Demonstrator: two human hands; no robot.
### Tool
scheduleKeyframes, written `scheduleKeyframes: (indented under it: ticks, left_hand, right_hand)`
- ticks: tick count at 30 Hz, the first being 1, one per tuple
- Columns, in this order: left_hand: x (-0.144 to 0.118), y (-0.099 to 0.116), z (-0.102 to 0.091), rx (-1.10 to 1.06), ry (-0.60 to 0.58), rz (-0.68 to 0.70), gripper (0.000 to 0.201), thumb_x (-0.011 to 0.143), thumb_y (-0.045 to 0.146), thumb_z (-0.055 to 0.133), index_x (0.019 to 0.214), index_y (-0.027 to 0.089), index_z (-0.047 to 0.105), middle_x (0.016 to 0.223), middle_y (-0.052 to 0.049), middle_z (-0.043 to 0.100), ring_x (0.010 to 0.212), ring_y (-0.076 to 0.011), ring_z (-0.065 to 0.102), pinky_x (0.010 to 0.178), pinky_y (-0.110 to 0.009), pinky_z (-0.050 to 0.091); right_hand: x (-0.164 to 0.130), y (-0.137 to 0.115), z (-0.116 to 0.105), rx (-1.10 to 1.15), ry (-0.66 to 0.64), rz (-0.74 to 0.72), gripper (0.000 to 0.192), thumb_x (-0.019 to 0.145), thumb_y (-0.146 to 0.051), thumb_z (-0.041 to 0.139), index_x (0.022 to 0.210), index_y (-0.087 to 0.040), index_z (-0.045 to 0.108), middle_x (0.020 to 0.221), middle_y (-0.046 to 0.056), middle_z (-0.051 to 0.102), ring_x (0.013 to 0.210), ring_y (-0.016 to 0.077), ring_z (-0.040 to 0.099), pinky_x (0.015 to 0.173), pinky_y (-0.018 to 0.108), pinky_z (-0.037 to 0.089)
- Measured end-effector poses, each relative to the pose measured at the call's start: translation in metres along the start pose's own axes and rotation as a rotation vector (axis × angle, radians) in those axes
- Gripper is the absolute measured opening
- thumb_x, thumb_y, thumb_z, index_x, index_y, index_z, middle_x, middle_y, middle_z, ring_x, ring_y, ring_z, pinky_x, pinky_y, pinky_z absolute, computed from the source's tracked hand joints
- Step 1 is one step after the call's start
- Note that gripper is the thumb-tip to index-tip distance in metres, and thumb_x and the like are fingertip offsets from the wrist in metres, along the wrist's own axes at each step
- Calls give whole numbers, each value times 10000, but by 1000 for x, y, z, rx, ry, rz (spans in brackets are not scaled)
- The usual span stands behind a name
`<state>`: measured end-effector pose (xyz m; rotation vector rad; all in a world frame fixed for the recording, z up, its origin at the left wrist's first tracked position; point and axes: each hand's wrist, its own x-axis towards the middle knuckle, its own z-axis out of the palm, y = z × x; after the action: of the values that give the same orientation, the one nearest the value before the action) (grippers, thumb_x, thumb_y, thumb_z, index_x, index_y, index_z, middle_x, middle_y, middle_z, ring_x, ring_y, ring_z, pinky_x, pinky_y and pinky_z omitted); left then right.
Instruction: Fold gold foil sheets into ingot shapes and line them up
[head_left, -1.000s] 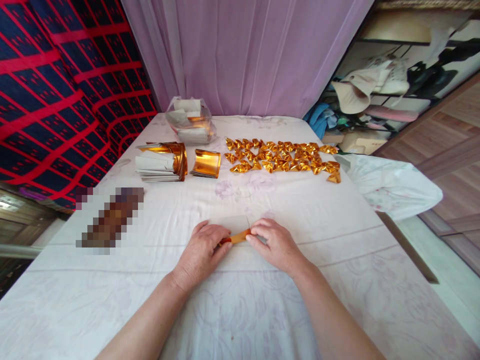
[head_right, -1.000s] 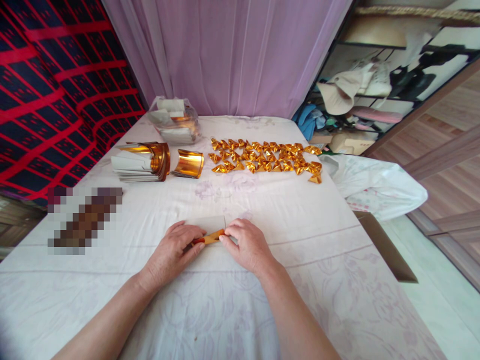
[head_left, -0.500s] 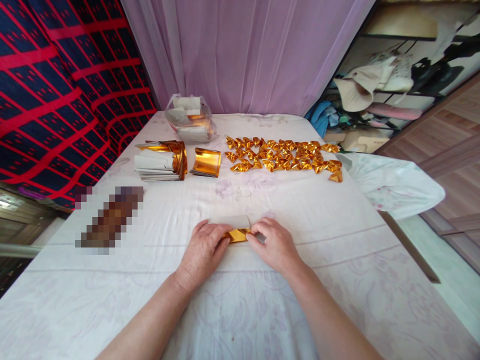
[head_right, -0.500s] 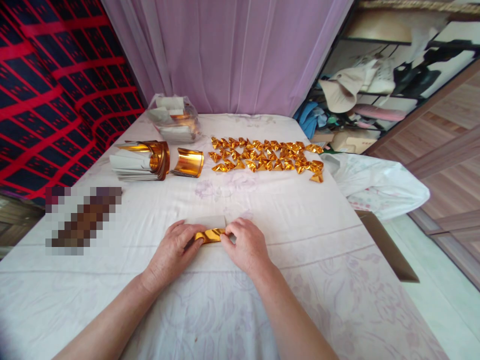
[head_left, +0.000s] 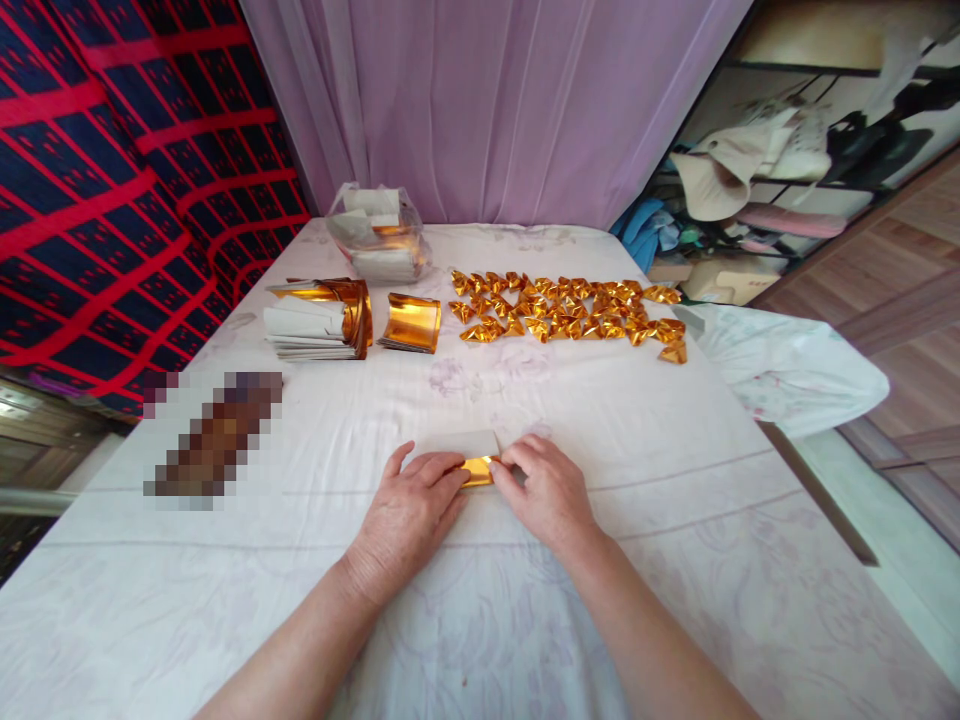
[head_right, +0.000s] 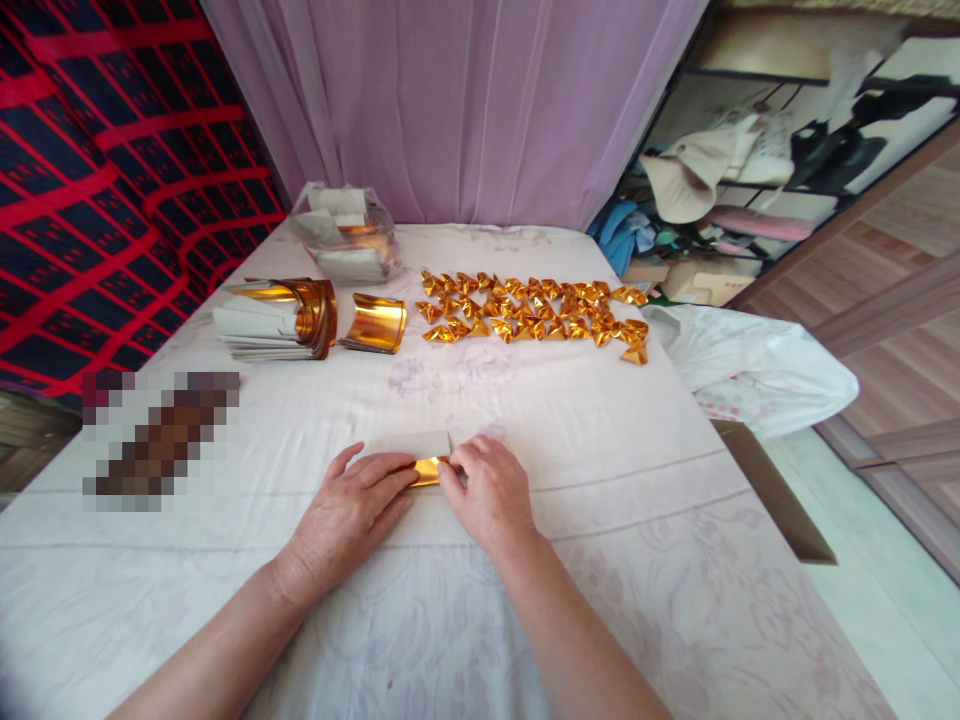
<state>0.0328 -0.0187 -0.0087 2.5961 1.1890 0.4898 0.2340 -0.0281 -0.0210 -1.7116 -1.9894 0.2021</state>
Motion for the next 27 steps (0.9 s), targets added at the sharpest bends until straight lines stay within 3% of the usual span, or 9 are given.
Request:
scheduleKeyframes:
  ticks: [5, 11, 17, 27]
  left_hand:
    - [-3, 3, 1, 32, 10, 33, 372, 932, 224, 507, 1297, 278, 559, 1233, -43, 673, 1155, -226, 596, 1144, -525, 241]
    - [-8, 12, 3, 174, 13, 37, 374, 907, 217, 541, 1275, 270, 577, 1272, -46, 648, 1250, -321, 523, 1120, -610, 245]
    - [-12, 23, 13, 209, 73, 62, 357, 912, 166, 477, 1259, 153, 563, 1237, -106, 650, 1142, -264, 595, 1035, -464, 435]
    - [-21, 37, 21, 325, 109, 56, 406, 909, 95, 371, 1280, 105, 537, 1301, -135, 625, 1204, -266, 582, 1001, -436, 480]
  right_hand:
    - [-1, -1, 2, -18, 17, 9, 187, 855, -250, 598, 670, -225, 596, 767, 16, 612, 739, 163, 579, 681, 283, 405]
    - [0, -2, 2, -27, 10, 15, 191, 861, -246, 590, 670, -226, 587, 764, 15, 608, 734, 163, 579, 674, 289, 402]
    - [1, -2, 2, -41, 4, 18, 194, 857, -252, 601, 667, -227, 572, 756, 10, 601, 718, 160, 572, 661, 285, 392]
    - [0, -2, 1, -54, 2, 17, 173, 837, -211, 588, 665, -221, 572, 764, 11, 607, 707, 153, 567, 657, 275, 378]
